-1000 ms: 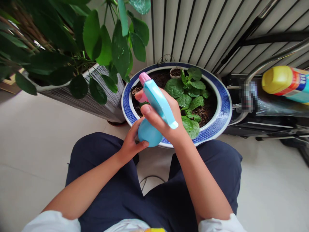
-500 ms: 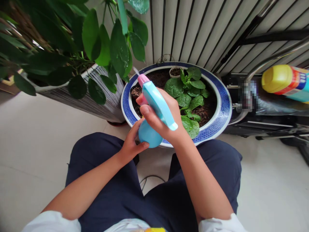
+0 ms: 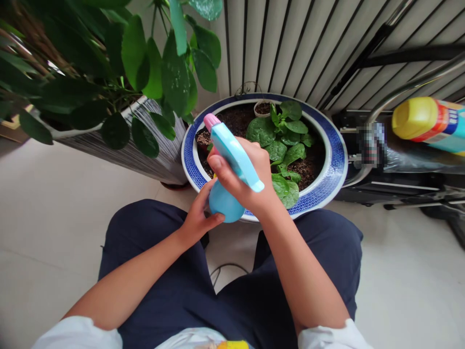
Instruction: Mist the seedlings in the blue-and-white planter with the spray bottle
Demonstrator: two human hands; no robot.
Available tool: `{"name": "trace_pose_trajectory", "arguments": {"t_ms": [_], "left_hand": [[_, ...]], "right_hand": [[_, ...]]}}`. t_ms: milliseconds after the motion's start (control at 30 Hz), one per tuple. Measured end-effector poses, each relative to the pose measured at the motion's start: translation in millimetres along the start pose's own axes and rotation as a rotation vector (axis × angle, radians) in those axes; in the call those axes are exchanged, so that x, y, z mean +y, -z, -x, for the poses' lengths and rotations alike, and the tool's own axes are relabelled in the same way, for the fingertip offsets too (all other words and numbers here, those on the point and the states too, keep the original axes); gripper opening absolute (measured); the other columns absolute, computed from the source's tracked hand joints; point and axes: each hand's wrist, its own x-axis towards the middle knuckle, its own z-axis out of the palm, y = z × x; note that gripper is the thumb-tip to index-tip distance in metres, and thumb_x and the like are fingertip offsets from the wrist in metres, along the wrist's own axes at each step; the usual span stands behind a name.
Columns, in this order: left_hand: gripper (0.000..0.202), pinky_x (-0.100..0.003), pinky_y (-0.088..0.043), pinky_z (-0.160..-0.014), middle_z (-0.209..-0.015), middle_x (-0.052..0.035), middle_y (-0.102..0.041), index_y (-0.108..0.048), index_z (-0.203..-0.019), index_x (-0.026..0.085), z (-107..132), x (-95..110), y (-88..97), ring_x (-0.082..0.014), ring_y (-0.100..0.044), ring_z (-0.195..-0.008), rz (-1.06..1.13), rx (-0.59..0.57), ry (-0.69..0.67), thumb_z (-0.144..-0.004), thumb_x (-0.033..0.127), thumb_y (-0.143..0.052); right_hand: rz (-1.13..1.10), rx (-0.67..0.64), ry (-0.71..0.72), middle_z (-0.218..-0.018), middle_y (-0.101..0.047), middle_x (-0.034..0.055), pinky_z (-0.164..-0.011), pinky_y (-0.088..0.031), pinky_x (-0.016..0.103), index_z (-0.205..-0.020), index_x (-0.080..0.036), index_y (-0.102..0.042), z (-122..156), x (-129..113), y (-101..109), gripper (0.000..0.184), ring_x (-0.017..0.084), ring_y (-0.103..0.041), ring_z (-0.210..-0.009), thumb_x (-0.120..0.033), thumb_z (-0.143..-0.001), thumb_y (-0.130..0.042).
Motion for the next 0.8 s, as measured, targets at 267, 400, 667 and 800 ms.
{"name": "trace_pose_trajectory", "arguments": {"t_ms": [267, 400, 667, 800], "left_hand": [[0.076, -0.050, -0.031, -0.113, -0.147, -0.0106, -0.044, -0.041, -0.144, 0.030, -3.6, 1.8, 2.5, -0.0342, -0.039, -0.137, -0.048, 0.026, -0.038, -0.078, 0.061, -0.067], [0.077, -0.049, -0.034, -0.112, -0.146, -0.0112, -0.046, -0.042, -0.143, 0.030, -4.5, 2.7, 2.4, -0.0342, -0.041, -0.136, -0.026, 0.017, -0.021, -0.078, 0.062, -0.067], [0.077, -0.048, -0.037, -0.110, -0.145, -0.0115, -0.046, -0.042, -0.144, 0.029, -3.4, 3.5, 2.6, -0.0343, -0.044, -0.134, 0.009, -0.002, 0.010, -0.078, 0.060, -0.068], [0.077, -0.048, -0.038, -0.109, -0.143, -0.0114, -0.048, -0.043, -0.143, 0.029, -3.0, 3.2, 2.4, -0.0341, -0.045, -0.132, 0.007, -0.004, 0.009, -0.077, 0.059, -0.069]], "right_hand": [[-0.239, -0.001, 0.023, -0.103, -0.071, 0.0033, -0.087, -0.057, 0.042, -0.098, -0.030, -0.068, 2.6, 4.3, -1.1, 0.021, 0.025, -0.067, -0.093, -0.047, -0.087, -0.061], [-0.161, -0.050, -0.021, -0.109, -0.070, 0.0058, -0.090, -0.057, 0.044, -0.099, -0.030, -0.068, 1.4, 0.4, 1.3, 0.026, 0.029, -0.066, -0.102, -0.050, -0.086, -0.061], [-0.124, -0.053, 0.013, -0.103, -0.068, 0.0064, -0.091, -0.055, 0.043, -0.094, -0.030, -0.066, 0.7, 4.1, 1.4, 0.027, 0.028, -0.065, -0.099, -0.054, -0.087, -0.058], [-0.133, -0.068, 0.040, -0.095, -0.065, 0.0051, -0.087, -0.056, 0.043, -0.090, -0.029, -0.066, 1.4, 4.7, 1.0, 0.021, 0.026, -0.064, -0.090, -0.048, -0.089, -0.057]]}}
